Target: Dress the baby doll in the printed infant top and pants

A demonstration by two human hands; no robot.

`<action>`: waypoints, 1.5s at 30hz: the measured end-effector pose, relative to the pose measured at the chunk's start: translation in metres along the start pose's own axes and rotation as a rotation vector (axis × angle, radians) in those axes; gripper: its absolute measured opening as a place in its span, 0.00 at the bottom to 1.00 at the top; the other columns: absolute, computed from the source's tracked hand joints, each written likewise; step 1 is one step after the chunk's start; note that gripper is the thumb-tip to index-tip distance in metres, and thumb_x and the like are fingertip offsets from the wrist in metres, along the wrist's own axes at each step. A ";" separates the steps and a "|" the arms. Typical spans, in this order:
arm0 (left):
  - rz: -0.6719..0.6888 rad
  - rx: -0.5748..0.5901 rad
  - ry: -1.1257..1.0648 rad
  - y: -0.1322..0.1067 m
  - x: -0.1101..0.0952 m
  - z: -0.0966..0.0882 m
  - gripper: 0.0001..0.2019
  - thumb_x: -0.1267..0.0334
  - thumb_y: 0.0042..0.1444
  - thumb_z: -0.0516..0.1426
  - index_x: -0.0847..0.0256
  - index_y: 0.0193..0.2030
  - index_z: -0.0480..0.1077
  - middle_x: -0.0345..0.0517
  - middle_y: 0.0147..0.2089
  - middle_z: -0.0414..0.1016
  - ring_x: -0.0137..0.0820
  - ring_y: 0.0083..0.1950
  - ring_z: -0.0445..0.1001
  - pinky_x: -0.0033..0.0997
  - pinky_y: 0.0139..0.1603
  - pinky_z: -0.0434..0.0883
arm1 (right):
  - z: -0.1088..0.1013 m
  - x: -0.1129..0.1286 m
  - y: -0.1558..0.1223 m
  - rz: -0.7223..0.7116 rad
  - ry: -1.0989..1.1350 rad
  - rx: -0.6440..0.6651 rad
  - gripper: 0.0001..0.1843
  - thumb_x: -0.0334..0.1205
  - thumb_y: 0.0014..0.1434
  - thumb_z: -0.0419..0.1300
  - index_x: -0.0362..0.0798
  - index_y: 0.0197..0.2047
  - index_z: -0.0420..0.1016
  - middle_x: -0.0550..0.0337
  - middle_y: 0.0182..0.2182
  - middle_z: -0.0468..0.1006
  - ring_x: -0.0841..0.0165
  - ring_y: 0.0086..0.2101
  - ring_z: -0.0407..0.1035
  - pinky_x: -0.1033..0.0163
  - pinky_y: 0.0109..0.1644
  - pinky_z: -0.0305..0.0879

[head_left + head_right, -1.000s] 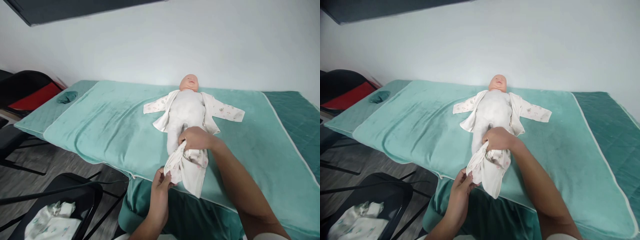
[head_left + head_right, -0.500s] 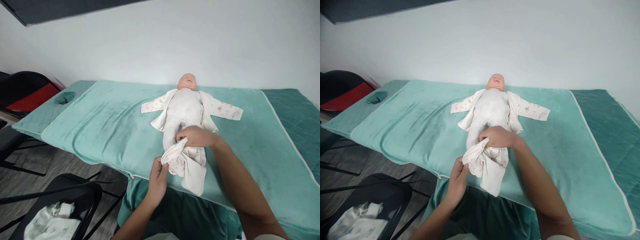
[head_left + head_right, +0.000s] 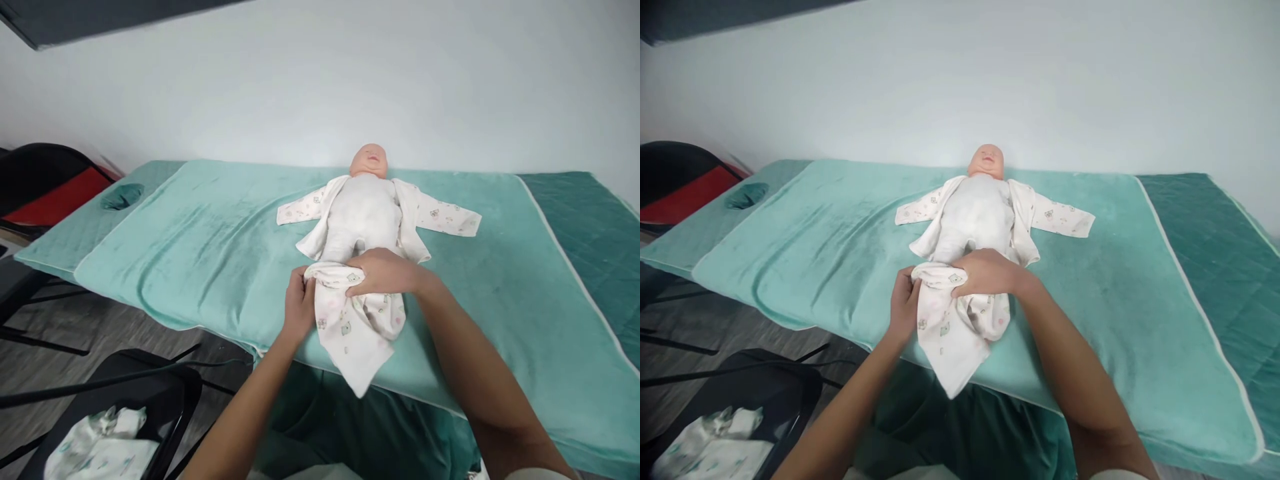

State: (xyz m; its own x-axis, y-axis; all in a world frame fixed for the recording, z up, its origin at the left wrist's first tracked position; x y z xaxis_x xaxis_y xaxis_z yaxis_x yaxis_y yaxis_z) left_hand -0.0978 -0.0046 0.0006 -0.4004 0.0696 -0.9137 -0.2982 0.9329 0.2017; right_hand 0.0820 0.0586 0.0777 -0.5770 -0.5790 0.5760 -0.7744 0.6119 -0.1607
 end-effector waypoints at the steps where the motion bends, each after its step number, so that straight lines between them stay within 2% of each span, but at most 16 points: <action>1: 0.059 0.013 0.040 0.009 -0.003 0.002 0.08 0.57 0.66 0.53 0.58 0.45 0.68 0.44 0.40 0.75 0.34 0.40 0.73 0.33 0.42 0.71 | -0.001 0.000 0.000 0.008 0.012 -0.018 0.14 0.51 0.57 0.65 0.49 0.38 0.76 0.59 0.37 0.82 0.64 0.36 0.72 0.62 0.35 0.53; 7: 0.502 0.010 0.355 0.053 -0.023 0.017 0.09 0.63 0.67 0.47 0.58 0.44 0.68 0.49 0.41 0.74 0.38 0.43 0.72 0.39 0.44 0.70 | -0.006 -0.005 0.001 0.060 0.076 -0.126 0.10 0.45 0.57 0.62 0.50 0.40 0.77 0.60 0.38 0.82 0.63 0.37 0.73 0.63 0.37 0.57; 11: 0.689 0.016 0.504 0.074 -0.031 0.027 0.10 0.66 0.68 0.47 0.60 0.44 0.68 0.53 0.41 0.75 0.41 0.43 0.70 0.41 0.45 0.68 | -0.010 -0.009 0.002 0.095 0.122 -0.199 0.07 0.41 0.57 0.61 0.48 0.37 0.76 0.60 0.36 0.81 0.65 0.36 0.72 0.64 0.37 0.58; 14: 0.778 -0.015 0.566 0.085 -0.034 0.033 0.11 0.67 0.68 0.47 0.60 0.45 0.69 0.52 0.42 0.76 0.42 0.44 0.70 0.41 0.46 0.66 | -0.012 -0.012 0.002 0.121 0.156 -0.261 0.06 0.38 0.56 0.60 0.48 0.38 0.75 0.60 0.37 0.81 0.65 0.37 0.72 0.64 0.38 0.58; 19: 0.786 -0.053 0.564 0.100 -0.031 0.042 0.11 0.65 0.69 0.48 0.60 0.46 0.70 0.53 0.43 0.77 0.42 0.44 0.71 0.42 0.46 0.63 | -0.015 -0.014 0.004 0.127 0.205 -0.366 0.05 0.37 0.59 0.57 0.48 0.37 0.73 0.62 0.34 0.79 0.68 0.34 0.70 0.65 0.38 0.58; 24: 0.804 -0.060 0.558 0.110 -0.031 0.049 0.11 0.63 0.69 0.49 0.61 0.48 0.71 0.54 0.44 0.78 0.44 0.45 0.72 0.42 0.45 0.63 | -0.015 -0.017 0.006 0.214 0.142 -0.392 0.05 0.39 0.60 0.57 0.48 0.34 0.69 0.61 0.31 0.77 0.68 0.31 0.69 0.65 0.35 0.57; 28: 0.792 -0.036 0.529 0.108 -0.030 0.049 0.12 0.63 0.68 0.49 0.61 0.49 0.71 0.55 0.45 0.78 0.43 0.46 0.73 0.42 0.46 0.64 | -0.014 -0.018 0.006 0.161 0.304 -0.355 0.04 0.40 0.61 0.57 0.48 0.37 0.71 0.62 0.33 0.78 0.69 0.30 0.72 0.65 0.37 0.61; 32: 0.794 -0.001 0.476 0.097 -0.030 0.044 0.12 0.65 0.67 0.48 0.60 0.50 0.71 0.54 0.46 0.78 0.41 0.48 0.74 0.41 0.49 0.67 | -0.015 -0.018 0.003 0.069 0.475 -0.286 0.13 0.50 0.63 0.61 0.48 0.41 0.71 0.62 0.35 0.76 0.68 0.32 0.72 0.64 0.38 0.64; 35: 0.807 0.020 0.418 0.090 -0.032 0.041 0.12 0.67 0.65 0.48 0.59 0.50 0.69 0.53 0.48 0.78 0.39 0.50 0.74 0.40 0.51 0.68 | -0.022 -0.021 -0.002 0.017 0.591 -0.289 0.18 0.56 0.64 0.59 0.48 0.41 0.70 0.64 0.33 0.73 0.70 0.32 0.68 0.65 0.35 0.61; 38: 0.783 0.046 0.365 0.090 -0.030 0.040 0.12 0.69 0.61 0.49 0.58 0.48 0.69 0.52 0.48 0.78 0.39 0.51 0.75 0.40 0.52 0.69 | -0.031 -0.031 -0.009 0.033 0.653 -0.378 0.18 0.56 0.65 0.58 0.48 0.42 0.71 0.66 0.30 0.69 0.72 0.29 0.62 0.67 0.31 0.56; 42: 0.722 0.040 0.353 0.093 -0.027 0.039 0.14 0.71 0.55 0.50 0.58 0.46 0.68 0.52 0.46 0.78 0.40 0.51 0.75 0.41 0.52 0.69 | -0.042 -0.052 -0.020 0.150 0.678 -0.543 0.17 0.55 0.63 0.60 0.48 0.40 0.74 0.69 0.22 0.63 0.75 0.22 0.53 0.67 0.26 0.48; 45: 0.685 0.025 0.323 0.094 -0.028 0.036 0.14 0.71 0.52 0.50 0.58 0.44 0.69 0.51 0.45 0.78 0.40 0.49 0.75 0.41 0.50 0.69 | -0.049 -0.071 -0.026 0.180 0.764 -0.682 0.14 0.50 0.58 0.64 0.48 0.39 0.74 0.69 0.22 0.67 0.74 0.22 0.58 0.67 0.26 0.53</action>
State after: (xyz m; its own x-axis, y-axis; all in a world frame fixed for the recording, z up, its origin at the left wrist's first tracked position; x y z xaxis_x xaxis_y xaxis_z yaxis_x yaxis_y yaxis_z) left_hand -0.0834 0.0937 0.0320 -0.7242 0.5331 -0.4374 0.1271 0.7266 0.6752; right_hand 0.1555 0.1099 0.0805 -0.1667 -0.0988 0.9810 -0.2446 0.9680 0.0559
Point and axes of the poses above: each hand's wrist, its own y-axis towards the middle knuckle, its own z-axis out of the palm, x = y × z, the point moved 6 cm from there along y, towards the middle knuckle
